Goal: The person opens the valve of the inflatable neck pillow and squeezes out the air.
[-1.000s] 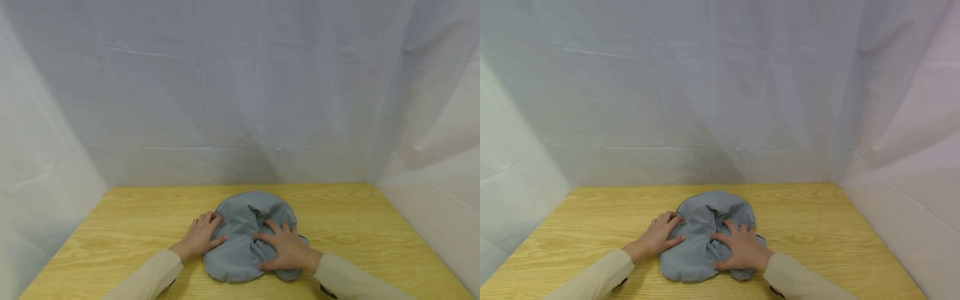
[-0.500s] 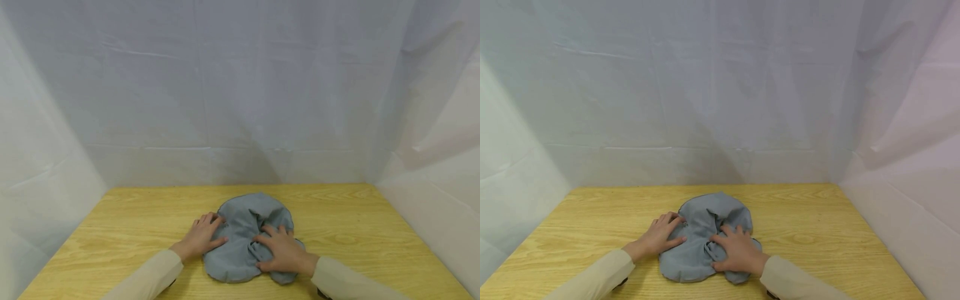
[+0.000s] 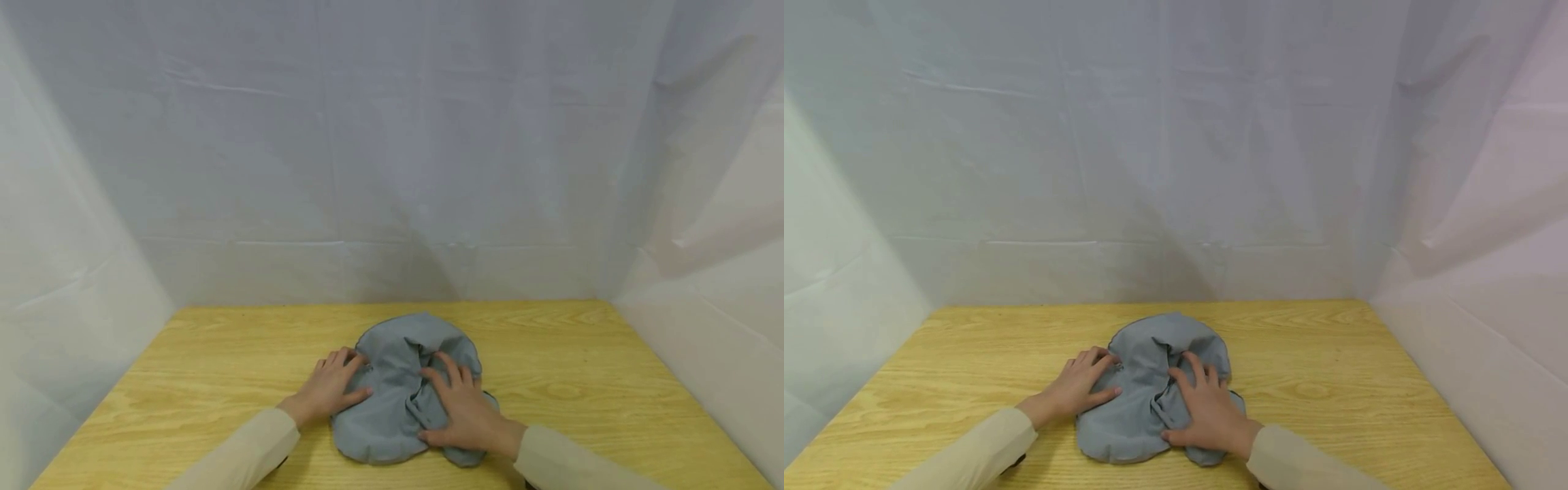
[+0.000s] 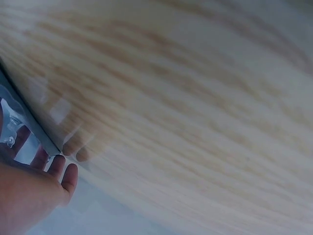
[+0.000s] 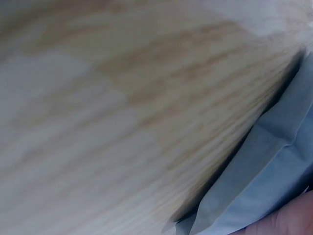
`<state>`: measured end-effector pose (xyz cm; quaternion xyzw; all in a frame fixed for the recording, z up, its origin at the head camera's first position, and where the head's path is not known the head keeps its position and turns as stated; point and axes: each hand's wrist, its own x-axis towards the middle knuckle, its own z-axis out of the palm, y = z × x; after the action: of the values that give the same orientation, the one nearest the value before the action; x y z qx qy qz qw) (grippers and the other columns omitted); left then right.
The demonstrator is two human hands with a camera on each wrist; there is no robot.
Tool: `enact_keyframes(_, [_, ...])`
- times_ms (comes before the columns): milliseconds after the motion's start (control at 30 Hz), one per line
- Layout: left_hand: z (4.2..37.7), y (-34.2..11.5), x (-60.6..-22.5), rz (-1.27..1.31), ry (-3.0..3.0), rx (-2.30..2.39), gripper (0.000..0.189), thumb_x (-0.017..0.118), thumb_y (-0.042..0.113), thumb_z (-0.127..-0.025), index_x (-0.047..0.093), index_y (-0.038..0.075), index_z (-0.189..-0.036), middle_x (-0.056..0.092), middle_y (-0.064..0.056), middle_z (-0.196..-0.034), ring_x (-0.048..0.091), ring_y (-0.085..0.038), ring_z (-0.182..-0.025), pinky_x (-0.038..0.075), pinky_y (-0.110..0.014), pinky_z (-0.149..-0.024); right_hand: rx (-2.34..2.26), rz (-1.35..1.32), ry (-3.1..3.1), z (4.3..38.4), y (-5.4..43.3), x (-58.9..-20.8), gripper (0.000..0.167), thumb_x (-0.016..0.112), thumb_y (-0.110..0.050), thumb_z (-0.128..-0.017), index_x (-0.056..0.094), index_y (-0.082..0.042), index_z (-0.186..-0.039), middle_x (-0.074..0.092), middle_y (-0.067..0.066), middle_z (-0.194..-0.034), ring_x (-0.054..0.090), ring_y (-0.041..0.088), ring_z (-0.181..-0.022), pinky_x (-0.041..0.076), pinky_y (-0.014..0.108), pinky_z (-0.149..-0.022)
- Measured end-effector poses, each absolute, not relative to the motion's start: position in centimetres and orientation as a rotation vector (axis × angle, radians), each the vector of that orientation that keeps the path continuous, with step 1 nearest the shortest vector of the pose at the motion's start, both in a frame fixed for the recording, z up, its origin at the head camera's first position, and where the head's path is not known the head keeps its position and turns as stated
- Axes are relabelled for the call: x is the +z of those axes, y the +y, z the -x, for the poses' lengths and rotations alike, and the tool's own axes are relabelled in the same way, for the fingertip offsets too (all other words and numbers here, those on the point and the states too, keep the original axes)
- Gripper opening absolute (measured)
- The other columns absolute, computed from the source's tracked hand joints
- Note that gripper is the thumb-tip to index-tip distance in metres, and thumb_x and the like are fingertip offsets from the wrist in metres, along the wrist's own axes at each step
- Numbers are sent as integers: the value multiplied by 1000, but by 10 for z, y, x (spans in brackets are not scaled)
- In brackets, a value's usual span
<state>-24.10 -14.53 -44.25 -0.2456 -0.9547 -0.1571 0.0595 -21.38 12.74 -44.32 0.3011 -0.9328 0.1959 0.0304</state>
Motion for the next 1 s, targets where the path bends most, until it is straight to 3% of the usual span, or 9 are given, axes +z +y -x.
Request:
enact_keyframes(300, [242, -146, -444, 747, -2895, -468, 45, 61, 40, -86, 52, 13, -120, 46, -11, -119, 44, -34, -113, 35, -49, -85, 763, -815, -2975, 213, 131, -436, 96, 68, -66, -65, 28, -22, -140, 17, 17, -145, 33, 47, -119, 31, 68, -84])
enact_keyframes(533, [241, -147, -445, 779, -2852, -473, 45, 61, 41, -85, 53, 12, -118, 46, -12, -118, 45, -35, -111, 36, -49, -82, 763, -843, -3037, 214, 136, -433, 94, 66, -66, -68, 27, -21, -140, 25, 17, -140, 36, 43, -117, 30, 67, -81])
enact_keyframes(767, [242, -147, -446, 785, -2838, -451, 45, 60, 43, -85, 53, 13, -118, 46, -12, -117, 45, -34, -110, 36, -49, -81, 658, -878, -2980, 216, 142, -433, 90, 65, -68, -67, 36, -20, -137, 37, 11, -134, 42, 38, -111, 33, 63, -82])
enact_keyframes(1000, [241, -146, -442, 750, -2886, -462, 44, 61, 40, -85, 53, 13, -119, 46, -11, -118, 45, -35, -111, 36, -49, -83, 530, -969, -2978, 220, 148, -434, 86, 61, -69, -69, 34, -28, -139, 35, 16, -139, 39, 44, -114, 32, 65, -80])
